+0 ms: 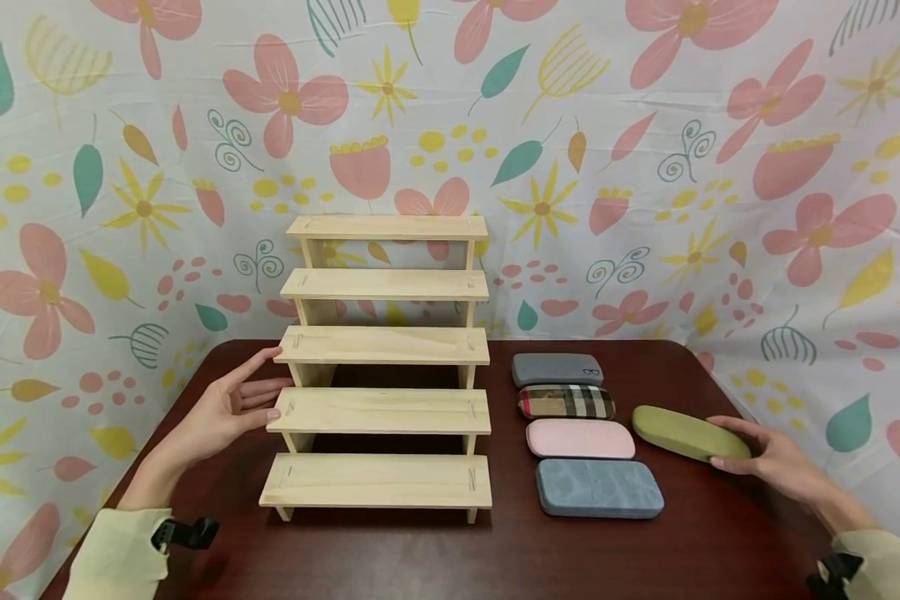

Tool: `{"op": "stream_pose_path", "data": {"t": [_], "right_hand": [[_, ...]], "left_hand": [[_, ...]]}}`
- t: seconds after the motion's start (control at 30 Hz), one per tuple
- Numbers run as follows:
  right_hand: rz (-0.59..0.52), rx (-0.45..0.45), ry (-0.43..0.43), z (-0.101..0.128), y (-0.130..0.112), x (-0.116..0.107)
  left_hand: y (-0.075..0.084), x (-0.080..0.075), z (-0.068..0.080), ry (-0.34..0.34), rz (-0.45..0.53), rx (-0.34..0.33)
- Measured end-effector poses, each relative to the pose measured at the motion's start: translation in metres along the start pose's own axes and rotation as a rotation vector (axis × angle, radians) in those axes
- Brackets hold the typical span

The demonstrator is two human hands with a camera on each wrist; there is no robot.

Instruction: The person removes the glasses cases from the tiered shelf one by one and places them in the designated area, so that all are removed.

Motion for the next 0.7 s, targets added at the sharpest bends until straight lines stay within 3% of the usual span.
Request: {"op": "stream_pose_path", "data": {"t": [0.7], "right_hand": [[-0.037,-0.018,0.021,0.0021,0.0002,-0.0077]], "left_hand": [[-0.0004,0.0015,-0.0015,0.000,-0.015,0.008]]}}
Point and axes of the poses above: each hand's wrist, its own z-axis away from the middle knuckle, its own x-axis out of the palm, y = z × x, the point moved 9 cm from there along -z, towards the middle knuckle, and after that the axes turned 15 degrees about y, right-handed, at the moved point
